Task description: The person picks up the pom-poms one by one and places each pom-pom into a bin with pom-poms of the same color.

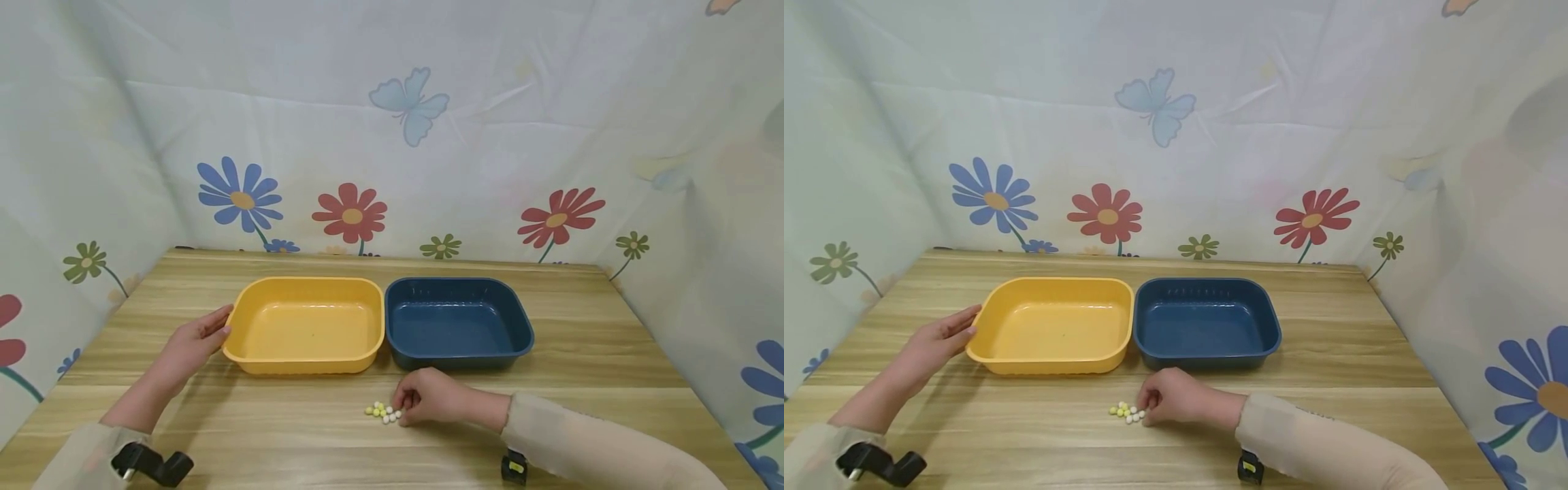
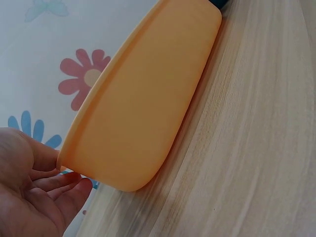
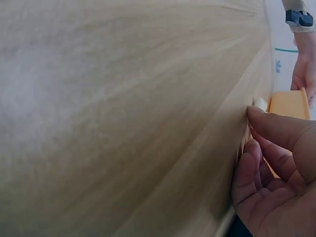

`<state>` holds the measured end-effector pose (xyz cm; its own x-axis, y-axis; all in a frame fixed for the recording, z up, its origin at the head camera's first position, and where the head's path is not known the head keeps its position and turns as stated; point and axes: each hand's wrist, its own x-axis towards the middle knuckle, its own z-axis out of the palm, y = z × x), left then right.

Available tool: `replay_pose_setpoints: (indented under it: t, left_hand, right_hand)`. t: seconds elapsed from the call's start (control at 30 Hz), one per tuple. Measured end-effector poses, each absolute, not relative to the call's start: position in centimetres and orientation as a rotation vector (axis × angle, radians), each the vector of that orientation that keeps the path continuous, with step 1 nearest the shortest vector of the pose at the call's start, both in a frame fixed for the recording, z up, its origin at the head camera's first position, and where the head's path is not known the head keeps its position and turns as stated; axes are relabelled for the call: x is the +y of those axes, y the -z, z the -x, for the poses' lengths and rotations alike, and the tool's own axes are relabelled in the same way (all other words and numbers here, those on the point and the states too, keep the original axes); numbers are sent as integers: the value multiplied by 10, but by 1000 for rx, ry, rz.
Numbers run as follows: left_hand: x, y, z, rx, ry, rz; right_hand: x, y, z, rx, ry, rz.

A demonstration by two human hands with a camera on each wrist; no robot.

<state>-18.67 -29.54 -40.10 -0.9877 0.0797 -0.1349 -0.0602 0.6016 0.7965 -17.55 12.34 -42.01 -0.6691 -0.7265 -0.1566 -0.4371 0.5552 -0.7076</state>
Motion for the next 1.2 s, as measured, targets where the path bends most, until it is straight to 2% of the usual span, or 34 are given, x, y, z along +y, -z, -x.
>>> replay_pose_setpoints:
  t: [0.63, 1.2]
  left_hand:
    - [-295, 400, 186, 2667, -1347, -15]
    - [-295, 399, 185, 2669, -1342, -22]
  right_hand:
    - [131, 408, 178, 2259, 1061, 803]
    - [140, 322, 194, 2168, 1081, 681]
